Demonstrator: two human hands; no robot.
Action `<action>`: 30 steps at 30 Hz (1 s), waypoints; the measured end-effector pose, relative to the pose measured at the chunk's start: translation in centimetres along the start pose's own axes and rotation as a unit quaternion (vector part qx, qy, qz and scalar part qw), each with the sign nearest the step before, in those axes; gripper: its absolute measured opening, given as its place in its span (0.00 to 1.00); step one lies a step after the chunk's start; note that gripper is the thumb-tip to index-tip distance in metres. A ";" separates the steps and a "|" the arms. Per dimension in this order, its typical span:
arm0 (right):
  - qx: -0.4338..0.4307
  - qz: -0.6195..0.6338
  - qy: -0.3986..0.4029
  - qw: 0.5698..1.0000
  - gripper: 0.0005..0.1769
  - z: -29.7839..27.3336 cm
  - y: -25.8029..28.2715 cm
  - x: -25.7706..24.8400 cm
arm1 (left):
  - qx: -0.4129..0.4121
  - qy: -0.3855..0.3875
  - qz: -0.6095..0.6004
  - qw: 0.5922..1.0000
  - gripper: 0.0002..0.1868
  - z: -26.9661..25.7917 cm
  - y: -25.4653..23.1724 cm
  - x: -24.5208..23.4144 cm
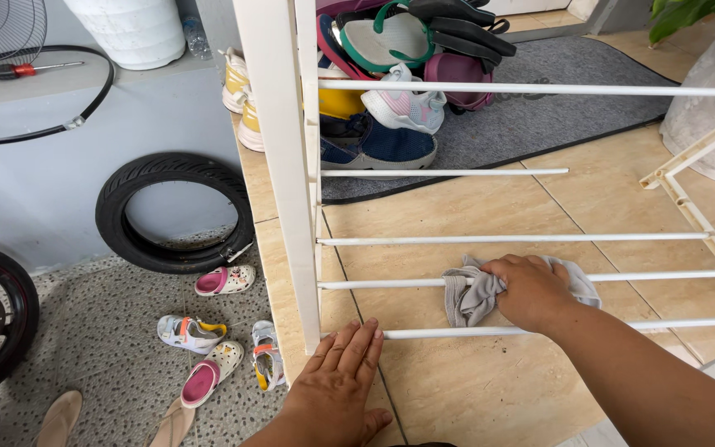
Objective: The person assembles a white plastic shoe rack by inserting white rods into the frame slots. They wipe the rods with a gray cloth before inserting them into the vertical supports. The person continues adding rods to form horizontal shelves within the rack.
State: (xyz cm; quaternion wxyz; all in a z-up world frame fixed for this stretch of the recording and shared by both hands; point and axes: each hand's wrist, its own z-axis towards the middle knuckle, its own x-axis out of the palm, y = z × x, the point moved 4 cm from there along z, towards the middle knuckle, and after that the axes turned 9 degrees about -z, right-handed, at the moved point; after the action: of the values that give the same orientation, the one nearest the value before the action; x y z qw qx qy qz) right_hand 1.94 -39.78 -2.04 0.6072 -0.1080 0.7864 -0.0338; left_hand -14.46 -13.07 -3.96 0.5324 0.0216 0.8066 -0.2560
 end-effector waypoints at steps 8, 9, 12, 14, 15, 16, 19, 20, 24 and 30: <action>-0.027 0.006 0.004 1.000 0.30 -0.3 -0.3 -0.7 | -0.074 -0.018 -0.009 0.997 0.58 1.7 -0.3 1.7; -0.033 0.004 0.009 0.999 0.30 -0.2 -0.4 -0.6 | -0.085 -0.014 -0.016 0.996 0.58 1.9 -0.5 1.6; -0.051 0.004 0.017 0.999 0.30 0.3 -0.8 -0.5 | -0.136 0.028 -0.012 0.990 0.55 2.3 -1.2 1.2; -0.063 0.017 0.018 0.998 0.31 0.5 -1.2 -0.2 | -0.156 0.042 -0.007 0.987 0.54 2.3 -2.2 0.5; -0.069 0.020 0.018 0.997 0.30 0.8 -1.6 -0.1 | -0.166 0.051 -0.004 0.985 0.53 2.2 -2.7 0.1; -0.076 0.023 0.018 0.997 0.30 1.2 -1.9 0.1 | -0.177 0.057 -0.004 0.983 0.53 2.2 -3.1 -0.4; -0.119 0.068 0.008 0.991 0.29 2.5 -3.3 0.3 | -0.209 0.051 -0.016 0.977 0.52 2.4 -4.6 -2.0; -0.139 0.087 0.004 0.986 0.29 3.0 -3.8 0.0 | -0.218 0.034 -0.027 0.975 0.52 2.4 -4.9 -2.6; -0.105 0.420 0.182 0.883 0.31 6.1 -4.6 -2.1 | -0.283 -0.019 -0.078 0.956 0.53 3.6 -6.0 -4.3; -0.200 0.298 0.016 0.933 0.31 8.1 0.8 -11.9 | -0.301 -0.119 -0.074 0.943 0.54 7.8 -4.1 -7.5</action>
State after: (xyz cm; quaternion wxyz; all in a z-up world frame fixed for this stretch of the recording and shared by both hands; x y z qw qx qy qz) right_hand 12.52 -35.88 7.01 0.5429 0.0132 0.7823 0.3050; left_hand -5.82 -18.25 1.77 0.5859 -0.2297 0.7761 -0.0403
